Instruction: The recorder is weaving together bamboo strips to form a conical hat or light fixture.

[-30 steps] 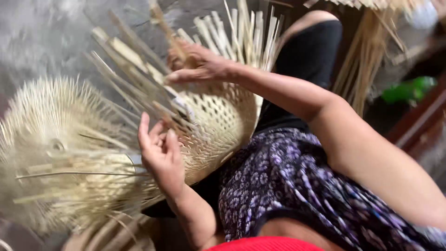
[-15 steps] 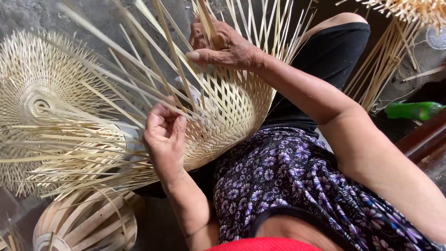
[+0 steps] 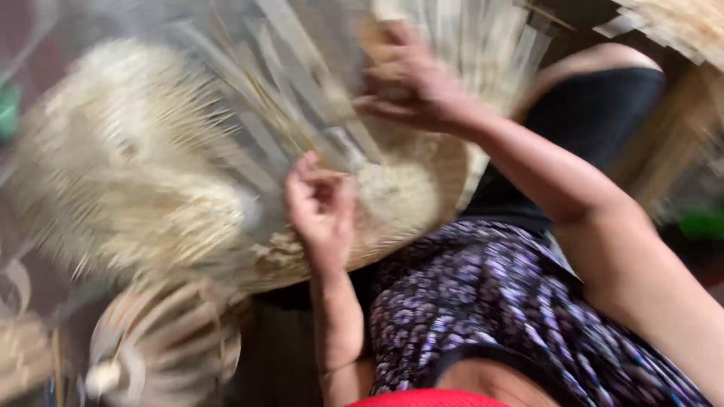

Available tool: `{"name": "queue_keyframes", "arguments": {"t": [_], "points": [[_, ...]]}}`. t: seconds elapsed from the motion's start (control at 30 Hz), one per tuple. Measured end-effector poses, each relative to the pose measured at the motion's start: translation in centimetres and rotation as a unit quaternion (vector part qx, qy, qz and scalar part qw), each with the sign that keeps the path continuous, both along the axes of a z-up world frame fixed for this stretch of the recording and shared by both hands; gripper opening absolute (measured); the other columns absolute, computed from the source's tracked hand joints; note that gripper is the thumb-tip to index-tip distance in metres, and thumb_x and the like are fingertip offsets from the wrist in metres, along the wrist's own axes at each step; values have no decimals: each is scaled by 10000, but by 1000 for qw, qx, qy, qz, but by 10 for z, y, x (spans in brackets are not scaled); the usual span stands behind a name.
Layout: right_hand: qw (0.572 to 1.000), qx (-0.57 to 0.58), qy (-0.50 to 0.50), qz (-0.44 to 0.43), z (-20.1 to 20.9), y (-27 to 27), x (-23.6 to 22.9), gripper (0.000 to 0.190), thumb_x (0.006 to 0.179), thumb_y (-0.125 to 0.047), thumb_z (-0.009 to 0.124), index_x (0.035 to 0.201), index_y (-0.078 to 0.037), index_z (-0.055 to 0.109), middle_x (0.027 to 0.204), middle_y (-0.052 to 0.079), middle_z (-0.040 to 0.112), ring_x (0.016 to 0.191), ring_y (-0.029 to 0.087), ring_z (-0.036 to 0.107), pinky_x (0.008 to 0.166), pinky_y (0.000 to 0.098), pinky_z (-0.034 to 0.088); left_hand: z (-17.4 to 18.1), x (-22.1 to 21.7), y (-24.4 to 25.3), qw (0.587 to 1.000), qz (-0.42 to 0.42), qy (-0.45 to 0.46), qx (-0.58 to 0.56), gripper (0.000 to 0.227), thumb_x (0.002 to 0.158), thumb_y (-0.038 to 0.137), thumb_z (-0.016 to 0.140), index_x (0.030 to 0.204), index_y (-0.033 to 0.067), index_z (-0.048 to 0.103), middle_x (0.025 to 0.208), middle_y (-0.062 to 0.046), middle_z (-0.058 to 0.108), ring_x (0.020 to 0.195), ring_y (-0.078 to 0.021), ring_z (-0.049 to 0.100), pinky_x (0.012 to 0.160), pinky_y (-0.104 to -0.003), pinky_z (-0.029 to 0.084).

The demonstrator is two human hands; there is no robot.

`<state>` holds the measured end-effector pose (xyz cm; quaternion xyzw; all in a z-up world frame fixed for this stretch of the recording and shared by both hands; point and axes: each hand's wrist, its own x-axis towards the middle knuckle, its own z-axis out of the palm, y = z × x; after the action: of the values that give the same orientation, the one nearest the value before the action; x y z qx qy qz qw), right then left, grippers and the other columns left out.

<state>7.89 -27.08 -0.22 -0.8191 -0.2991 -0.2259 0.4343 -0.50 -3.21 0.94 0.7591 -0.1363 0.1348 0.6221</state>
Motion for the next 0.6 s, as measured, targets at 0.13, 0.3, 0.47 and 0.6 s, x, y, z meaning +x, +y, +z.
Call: {"name": "queue_keyframes", "arguments": {"t": [0.13, 0.3, 0.47, 0.6], "points": [[993, -66, 42, -88, -9, -5, -3, 392, 929, -318, 841, 1119, -104, 573, 1157, 124, 595, 1146, 350, 547, 1011, 499, 482, 17, -7, 0, 998, -59, -3, -14, 299, 992, 47, 716, 1277, 54, 626, 1131, -116, 633, 957, -149, 630, 775, -248, 549], [962, 85, 256, -29, -7, -1, 6, 754, 893, -342, 810, 1455, -110, 364, 1202, 25, 607, 1095, 195, 617, 997, 424, 576, -9, 8, -1, 978, 29, -98, 184, 346, 947, 152, 790, 1239, 44, 640, 1051, -82, 679, 853, -117, 635, 680, -200, 545], [870, -432, -100, -217, 28, 3, 1, 81, 948, -340, 757, 900, -287, 718, 875, -85, 724, 1043, 139, 667, 1102, 483, 548, -22, 8, -13, 957, 38, -218, 188, 145, 971, 215, 771, 1058, 157, 671, 1031, 0, 662, 912, -104, 612, 839, -245, 538], [983, -162, 12, -92, -10, -29, 9, 300, 1089, -324, 739, 879, -109, 735, 883, 27, 706, 1014, 160, 675, 1301, 506, 366, -30, 8, -11, 959, 5, -201, 201, 169, 993, 184, 750, 1143, 150, 679, 1143, 41, 742, 795, -32, 584, 756, -231, 492]]}}
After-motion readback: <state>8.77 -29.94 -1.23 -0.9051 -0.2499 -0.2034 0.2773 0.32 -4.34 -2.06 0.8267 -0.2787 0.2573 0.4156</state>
